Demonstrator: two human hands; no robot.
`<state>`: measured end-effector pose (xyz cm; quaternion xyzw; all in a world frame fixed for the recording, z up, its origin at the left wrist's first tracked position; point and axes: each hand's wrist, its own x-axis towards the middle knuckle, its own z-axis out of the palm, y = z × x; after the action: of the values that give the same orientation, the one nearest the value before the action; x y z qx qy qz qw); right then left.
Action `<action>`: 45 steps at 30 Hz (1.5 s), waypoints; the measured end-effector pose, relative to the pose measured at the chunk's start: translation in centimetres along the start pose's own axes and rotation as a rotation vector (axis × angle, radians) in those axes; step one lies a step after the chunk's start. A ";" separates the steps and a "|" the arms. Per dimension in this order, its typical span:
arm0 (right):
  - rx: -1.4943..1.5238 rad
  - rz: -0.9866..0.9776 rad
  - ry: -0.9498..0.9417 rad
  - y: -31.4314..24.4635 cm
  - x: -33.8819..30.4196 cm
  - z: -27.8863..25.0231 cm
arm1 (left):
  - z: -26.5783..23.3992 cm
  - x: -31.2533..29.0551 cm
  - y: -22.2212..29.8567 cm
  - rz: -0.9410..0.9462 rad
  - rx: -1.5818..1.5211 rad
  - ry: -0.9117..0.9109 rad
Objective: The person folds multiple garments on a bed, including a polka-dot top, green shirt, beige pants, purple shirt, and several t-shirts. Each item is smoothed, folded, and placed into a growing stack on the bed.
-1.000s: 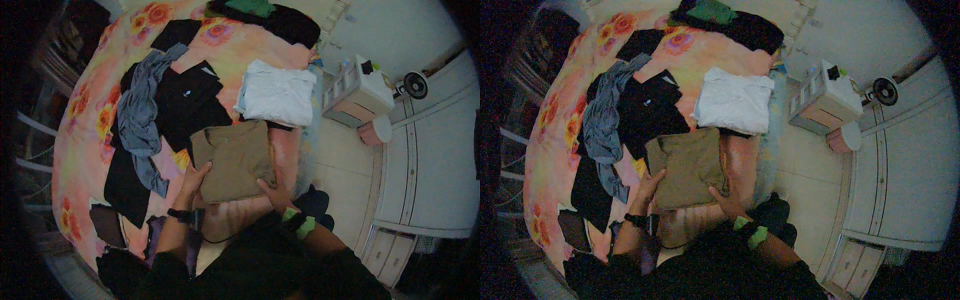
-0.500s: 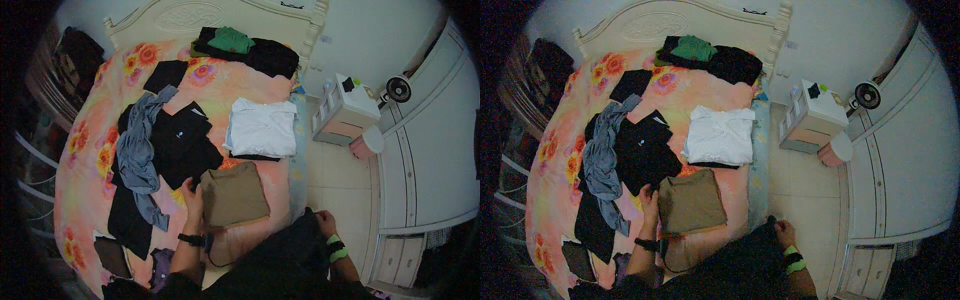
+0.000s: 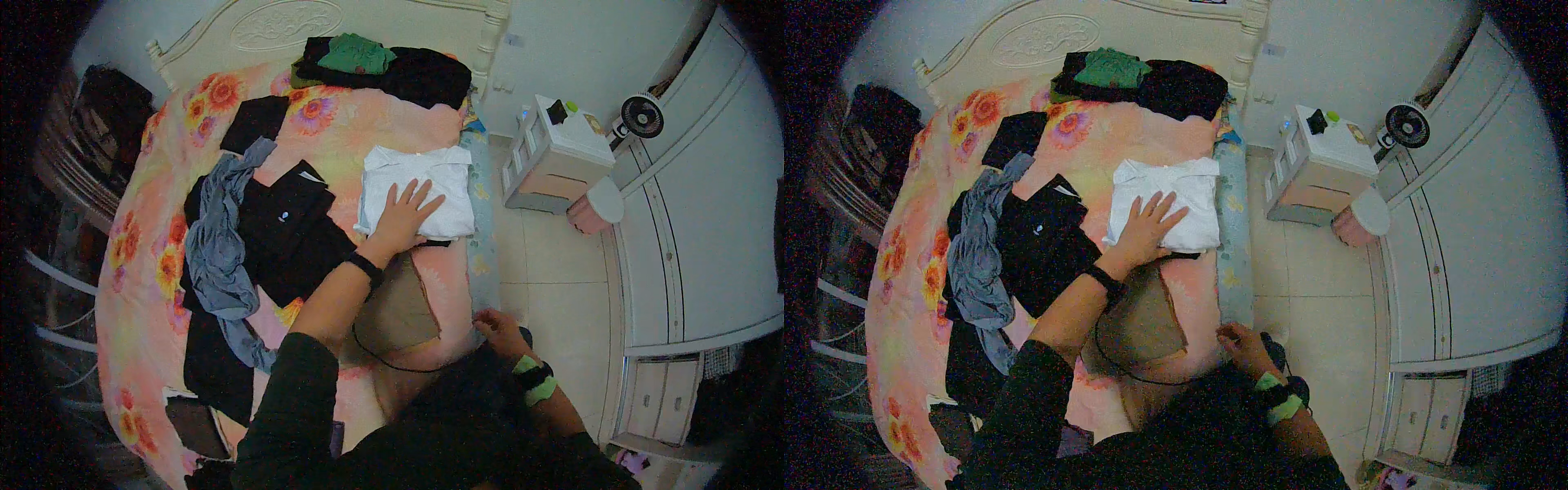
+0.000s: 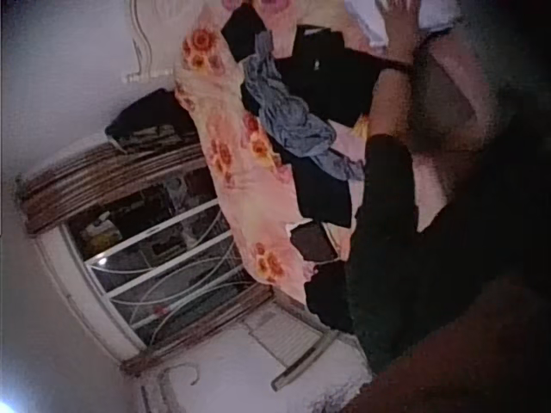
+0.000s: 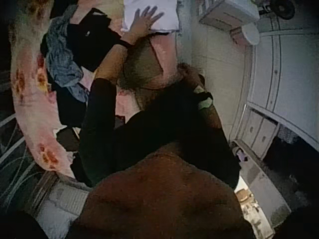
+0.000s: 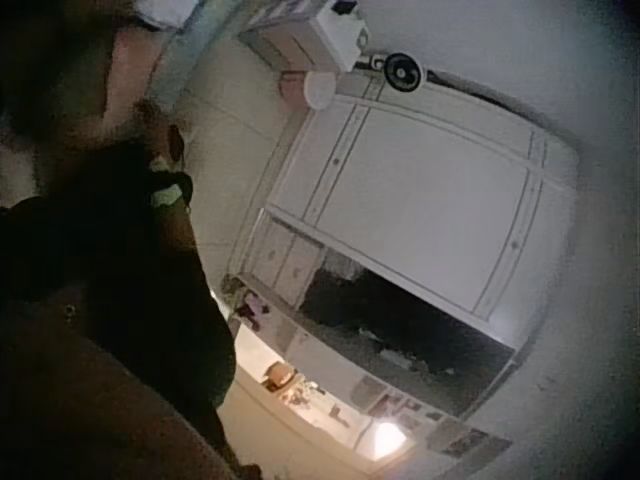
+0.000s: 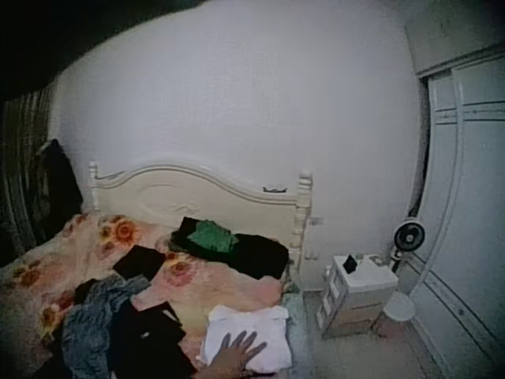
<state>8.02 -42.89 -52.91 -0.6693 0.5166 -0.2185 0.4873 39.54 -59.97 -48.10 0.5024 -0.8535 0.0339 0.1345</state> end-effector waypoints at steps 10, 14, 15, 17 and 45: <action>-0.003 0.177 0.000 0.7 -1.9 -0.5 | 2.1 2.6 -3.9 0.034 -0.421 -0.159; 0.096 0.161 0.036 1.9 -1.6 0.2 | 2.2 0.5 -0.2 0.037 0.078 -0.026; 0.114 0.201 0.035 2.1 -1.6 0.5 | 2.4 0.1 0.6 0.061 0.130 -0.003; 0.124 0.125 0.051 2.2 -1.7 0.9 | 2.6 0.0 1.3 0.076 0.200 0.042; 0.067 0.185 0.094 5.4 -3.2 2.8 | -10.8 -4.9 -16.7 -0.761 -1.981 0.587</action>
<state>6.46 -38.76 -58.15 -0.5912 0.5908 -0.2208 0.5026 58.39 -61.99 -40.34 0.3743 -0.2269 -0.5914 0.6773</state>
